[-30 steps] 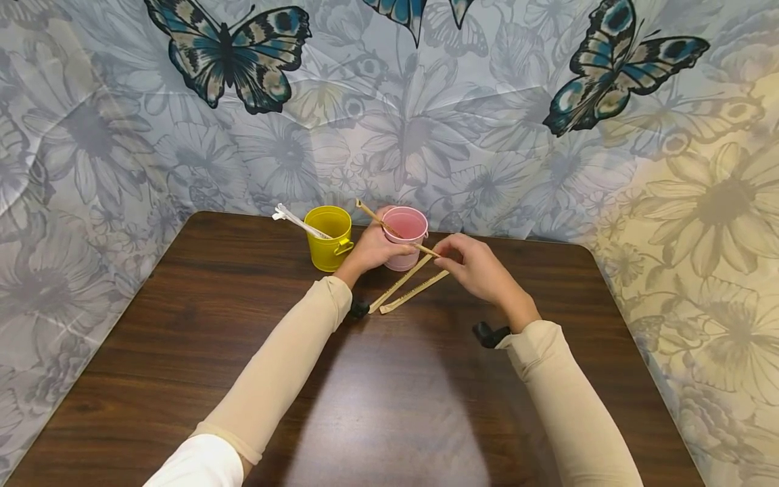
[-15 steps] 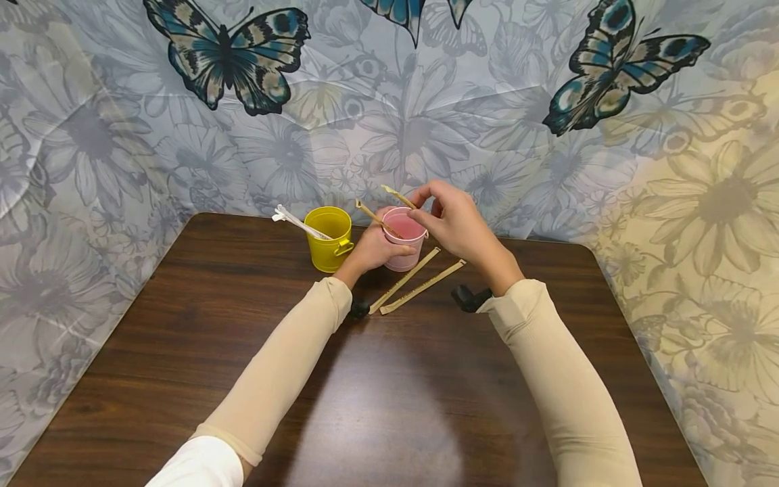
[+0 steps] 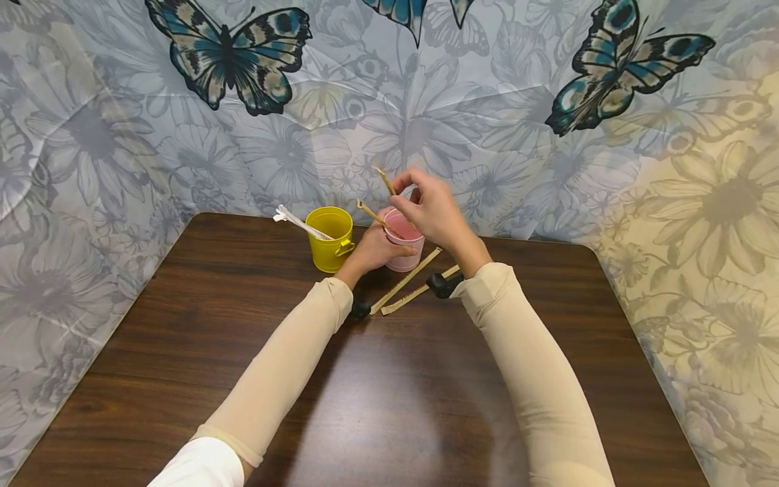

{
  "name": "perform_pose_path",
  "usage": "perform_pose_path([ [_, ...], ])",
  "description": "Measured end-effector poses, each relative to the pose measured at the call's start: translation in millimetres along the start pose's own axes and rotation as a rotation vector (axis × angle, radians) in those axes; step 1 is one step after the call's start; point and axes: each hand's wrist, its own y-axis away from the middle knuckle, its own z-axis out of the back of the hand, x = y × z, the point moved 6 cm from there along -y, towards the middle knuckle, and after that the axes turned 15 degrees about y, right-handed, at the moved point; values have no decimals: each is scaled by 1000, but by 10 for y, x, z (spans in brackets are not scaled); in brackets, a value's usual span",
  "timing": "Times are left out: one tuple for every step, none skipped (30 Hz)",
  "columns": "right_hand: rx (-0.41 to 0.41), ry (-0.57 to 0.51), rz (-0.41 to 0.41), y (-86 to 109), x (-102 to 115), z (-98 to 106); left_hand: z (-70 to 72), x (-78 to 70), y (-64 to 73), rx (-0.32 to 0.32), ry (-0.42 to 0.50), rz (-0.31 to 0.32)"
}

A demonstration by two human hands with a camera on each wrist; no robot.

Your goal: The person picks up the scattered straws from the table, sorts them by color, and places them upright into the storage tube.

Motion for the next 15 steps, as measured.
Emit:
perform_pose_path([
  [13,15,-9,0,-31,-46,-2,-3,1,3,-16,-2],
  [25,25,-16,1,-62,-91,-4,-4,1,5,-33,-2],
  [40,36,-26,5,-95,-137,-7,-7,1,7,-45,-5],
  [55,47,-36,11,-125,-180,-8,-11,2,9,-58,-9],
  [71,50,-43,21,-155,-223,-11,-14,3,13,-65,-11],
  [84,54,-51,29,-180,-260,-13,-16,5,17,-71,-12],
  [94,56,-51,36,-199,-292,-13,-19,9,18,-77,-12],
  [104,55,-51,43,-213,-320,-15,-23,11,22,-66,-12],
  [112,54,-51,49,-223,-344,-19,-28,12,27,-57,-16],
  [119,50,-49,54,-228,-364,-20,-32,16,31,-49,-15],
  [126,49,-48,59,-231,-379,-23,-35,17,35,-37,-15],
  [132,53,-47,64,-235,-392,-26,-39,19,38,-30,-15],
  [138,54,-45,70,-236,-402,-24,-39,23,36,-29,-9],
  [145,58,-47,77,-239,-410,-26,-47,24,37,-25,-13],
  [151,60,-47,87,-241,-416,-31,-60,25,41,-15,-17],
])
